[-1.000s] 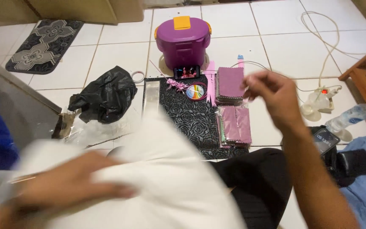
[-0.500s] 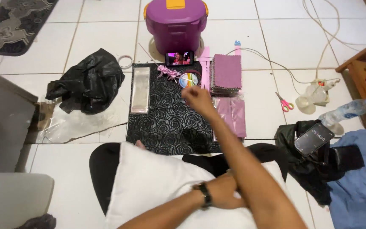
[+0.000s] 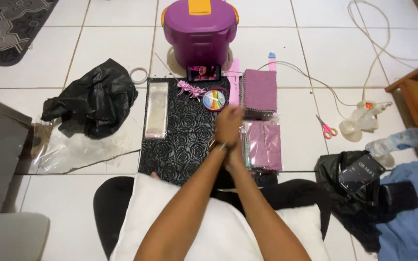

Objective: The person places a folded cloth into a clear plastic sleeve by hand.

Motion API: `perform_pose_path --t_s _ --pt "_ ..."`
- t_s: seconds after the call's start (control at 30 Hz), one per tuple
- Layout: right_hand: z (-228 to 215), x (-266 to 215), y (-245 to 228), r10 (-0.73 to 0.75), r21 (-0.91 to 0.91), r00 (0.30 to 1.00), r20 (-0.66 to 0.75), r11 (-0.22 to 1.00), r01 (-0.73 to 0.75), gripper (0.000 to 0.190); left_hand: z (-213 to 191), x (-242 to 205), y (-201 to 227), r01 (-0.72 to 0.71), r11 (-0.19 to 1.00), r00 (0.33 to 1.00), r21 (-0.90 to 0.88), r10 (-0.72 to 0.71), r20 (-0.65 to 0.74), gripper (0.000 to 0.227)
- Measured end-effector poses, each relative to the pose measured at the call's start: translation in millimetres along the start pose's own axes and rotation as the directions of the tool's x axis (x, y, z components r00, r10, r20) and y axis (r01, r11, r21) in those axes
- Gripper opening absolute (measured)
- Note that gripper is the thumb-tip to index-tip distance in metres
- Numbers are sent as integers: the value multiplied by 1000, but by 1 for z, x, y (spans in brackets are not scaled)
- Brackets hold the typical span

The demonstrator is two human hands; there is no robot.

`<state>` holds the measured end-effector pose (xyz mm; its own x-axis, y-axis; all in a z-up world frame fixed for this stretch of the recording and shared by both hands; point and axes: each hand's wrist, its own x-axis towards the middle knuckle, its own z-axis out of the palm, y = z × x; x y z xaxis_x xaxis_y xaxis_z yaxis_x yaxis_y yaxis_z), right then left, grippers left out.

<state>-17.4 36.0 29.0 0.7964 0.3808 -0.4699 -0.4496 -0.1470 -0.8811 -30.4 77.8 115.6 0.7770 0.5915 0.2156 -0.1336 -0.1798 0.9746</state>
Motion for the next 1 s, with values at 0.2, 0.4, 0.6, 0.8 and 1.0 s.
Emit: perform_pose_path --t_s 0.2,0.4,0.6,0.8,1.0 --pt "-73 -63 -77 -73 -157 992 -101 986 56 25 -101 -122 -116 723 690 673 10 -702 -234 26" --pt "-107 -11 -99 -378 -293 874 -306 910 291 12 -113 -59 2 700 713 714 -43 -699 34 18" --pt "-111 57 -79 -657 -640 723 -215 654 404 18 -103 -35 17 728 674 685 -126 -707 178 23" --pt "-109 122 -42 -716 -775 697 -41 463 430 27 -120 -26 52 649 754 742 -100 -598 304 23" --pt "-115 126 -40 -698 -736 715 -41 505 450 7 -119 -21 46 609 789 778 -80 -574 257 22"
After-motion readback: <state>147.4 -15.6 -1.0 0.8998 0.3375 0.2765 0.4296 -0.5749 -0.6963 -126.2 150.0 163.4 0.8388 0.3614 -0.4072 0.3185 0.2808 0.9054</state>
